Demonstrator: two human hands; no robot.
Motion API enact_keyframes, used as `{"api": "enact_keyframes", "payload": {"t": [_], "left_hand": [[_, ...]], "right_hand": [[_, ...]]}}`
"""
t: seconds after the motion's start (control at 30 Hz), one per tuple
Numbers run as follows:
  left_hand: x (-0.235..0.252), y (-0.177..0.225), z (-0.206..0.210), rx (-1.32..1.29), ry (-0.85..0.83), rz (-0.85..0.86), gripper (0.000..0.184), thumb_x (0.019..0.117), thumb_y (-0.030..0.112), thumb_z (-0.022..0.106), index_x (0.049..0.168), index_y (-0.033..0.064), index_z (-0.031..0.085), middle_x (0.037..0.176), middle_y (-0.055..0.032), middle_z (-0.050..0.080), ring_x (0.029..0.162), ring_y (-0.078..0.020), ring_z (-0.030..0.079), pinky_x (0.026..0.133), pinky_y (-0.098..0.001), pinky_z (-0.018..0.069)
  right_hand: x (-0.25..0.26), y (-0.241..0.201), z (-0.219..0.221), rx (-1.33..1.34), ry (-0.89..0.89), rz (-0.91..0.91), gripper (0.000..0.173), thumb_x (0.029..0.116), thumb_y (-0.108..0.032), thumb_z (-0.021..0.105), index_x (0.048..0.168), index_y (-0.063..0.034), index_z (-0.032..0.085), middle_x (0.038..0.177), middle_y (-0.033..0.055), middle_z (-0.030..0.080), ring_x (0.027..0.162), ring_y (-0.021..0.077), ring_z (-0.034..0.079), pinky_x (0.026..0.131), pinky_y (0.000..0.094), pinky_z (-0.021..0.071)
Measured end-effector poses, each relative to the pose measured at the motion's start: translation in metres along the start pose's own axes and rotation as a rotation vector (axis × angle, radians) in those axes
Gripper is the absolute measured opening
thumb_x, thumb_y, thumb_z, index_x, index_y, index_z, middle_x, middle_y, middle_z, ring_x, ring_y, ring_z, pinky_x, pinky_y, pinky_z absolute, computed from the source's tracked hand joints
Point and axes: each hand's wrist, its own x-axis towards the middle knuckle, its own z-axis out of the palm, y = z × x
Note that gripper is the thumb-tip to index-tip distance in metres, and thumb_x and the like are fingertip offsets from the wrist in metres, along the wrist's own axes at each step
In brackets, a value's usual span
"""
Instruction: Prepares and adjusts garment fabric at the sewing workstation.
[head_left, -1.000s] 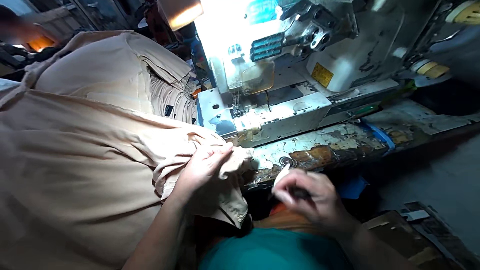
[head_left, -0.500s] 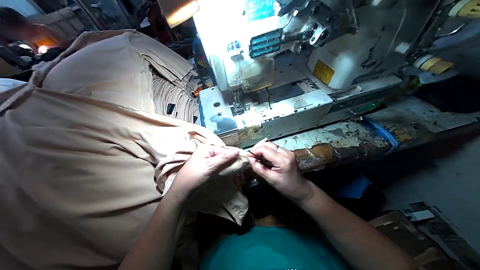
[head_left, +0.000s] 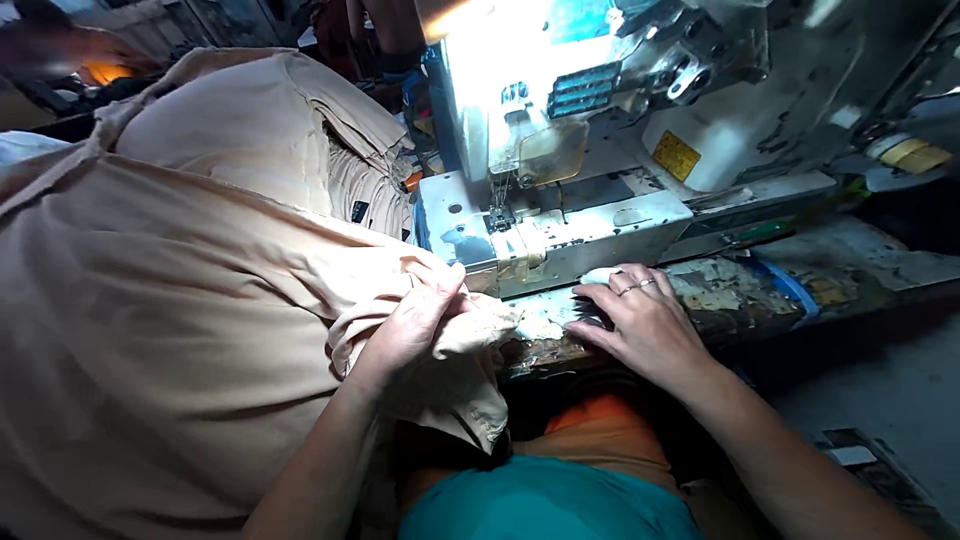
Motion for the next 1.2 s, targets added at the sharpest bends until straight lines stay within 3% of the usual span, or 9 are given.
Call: {"api": "enact_keyframes", "payload": {"t": [0.07,0.17,0.2,0.27,0.33,0.43,0.73,1.1,1.2], "left_hand": [[-0.001,0.001,0.002,0.034,-0.008,0.0,0.061,0.1111,0.043,0.028,0.077,0.0131,0.068,0.063,0.005,0.062,0.056,0.0001,0.055,0.053,-0.0162,0.046],[-0.002,0.01,0.007,0.108,-0.064,0.032,0.054,0.1115,0.034,0.031,0.079,0.0136,0.07,0.065,0.0074,0.062,0.057,0.0028,0.055,0.053,-0.0137,0.0454],[-0.004,0.015,0.007,0.137,-0.085,0.049,0.044,0.1089,0.026,0.04,0.078,0.0147,0.07,0.064,0.0094,0.062,0.058,0.0043,0.055,0.054,-0.0129,0.0453],[-0.012,0.024,0.0,0.205,-0.125,0.085,0.021,0.0971,0.013,0.064,0.08,0.012,0.076,0.069,0.0082,0.068,0.063,0.0036,0.061,0.06,-0.0135,0.0513],[-0.02,0.024,-0.015,0.358,-0.097,0.162,0.01,0.0902,0.014,0.073,0.081,0.0118,0.076,0.072,0.0078,0.069,0.065,0.0031,0.062,0.06,-0.0131,0.0507],[-0.031,0.023,-0.034,0.482,-0.003,0.197,0.01,0.0897,0.019,0.074,0.081,0.0149,0.075,0.07,0.0087,0.068,0.062,0.0024,0.061,0.058,-0.0137,0.0498],[-0.035,0.017,-0.038,0.458,0.074,0.228,0.015,0.0896,0.02,0.072,0.075,0.0165,0.072,0.061,0.0086,0.062,0.054,0.0024,0.055,0.051,-0.0141,0.044],[-0.033,0.014,-0.034,0.338,0.044,0.181,0.017,0.0897,0.014,0.073,0.073,0.0132,0.07,0.062,0.0061,0.063,0.055,0.0011,0.057,0.052,-0.0144,0.0464],[-0.039,0.02,-0.03,0.38,0.087,0.235,0.018,0.0922,0.013,0.07,0.074,0.0135,0.069,0.061,0.0074,0.061,0.054,0.0017,0.054,0.051,-0.014,0.0436]], "right_hand": [[0.011,-0.023,-0.005,0.322,0.096,-0.054,0.046,0.0932,-0.048,0.066,0.113,-0.0083,0.077,0.103,0.01,0.071,0.105,0.0295,0.063,0.093,0.0465,0.0489],[0.034,-0.054,-0.012,0.944,-0.115,-0.029,0.044,0.0958,-0.035,0.069,0.13,-0.0078,0.069,0.124,0.0003,0.069,0.118,0.0065,0.06,0.103,0.0263,0.0477],[0.041,-0.057,-0.01,1.13,-0.232,0.021,0.039,0.0942,-0.029,0.072,0.127,-0.0091,0.07,0.119,-0.0027,0.07,0.111,0.0014,0.062,0.099,0.0218,0.0507],[0.048,-0.057,-0.007,1.356,-0.365,0.124,0.009,0.0909,-0.014,0.074,0.099,-0.009,0.075,0.091,-0.0066,0.071,0.085,-0.0028,0.065,0.078,0.0156,0.0537],[0.047,-0.05,-0.01,1.396,-0.398,0.174,0.005,0.0903,-0.009,0.073,0.085,-0.0094,0.073,0.079,-0.0071,0.07,0.074,-0.0034,0.063,0.07,0.014,0.0518],[0.041,-0.043,-0.016,1.421,-0.357,0.238,0.008,0.0907,-0.007,0.071,0.083,-0.0092,0.073,0.077,-0.0052,0.07,0.072,-0.0018,0.063,0.069,0.0145,0.0522],[0.033,-0.049,-0.018,1.411,-0.251,0.3,0.018,0.092,-0.004,0.066,0.075,-0.01,0.071,0.07,-0.0055,0.065,0.065,-0.0022,0.058,0.064,0.0134,0.0484],[0.028,-0.058,-0.017,1.416,-0.251,0.29,0.014,0.094,-0.009,0.068,0.083,-0.0102,0.075,0.077,-0.0063,0.071,0.073,-0.0024,0.064,0.071,0.0152,0.0529],[0.028,-0.057,-0.014,1.296,-0.284,0.214,0.006,0.0905,-0.016,0.074,0.088,-0.011,0.076,0.085,-0.0087,0.072,0.08,-0.0042,0.065,0.076,0.0148,0.0537]]}}
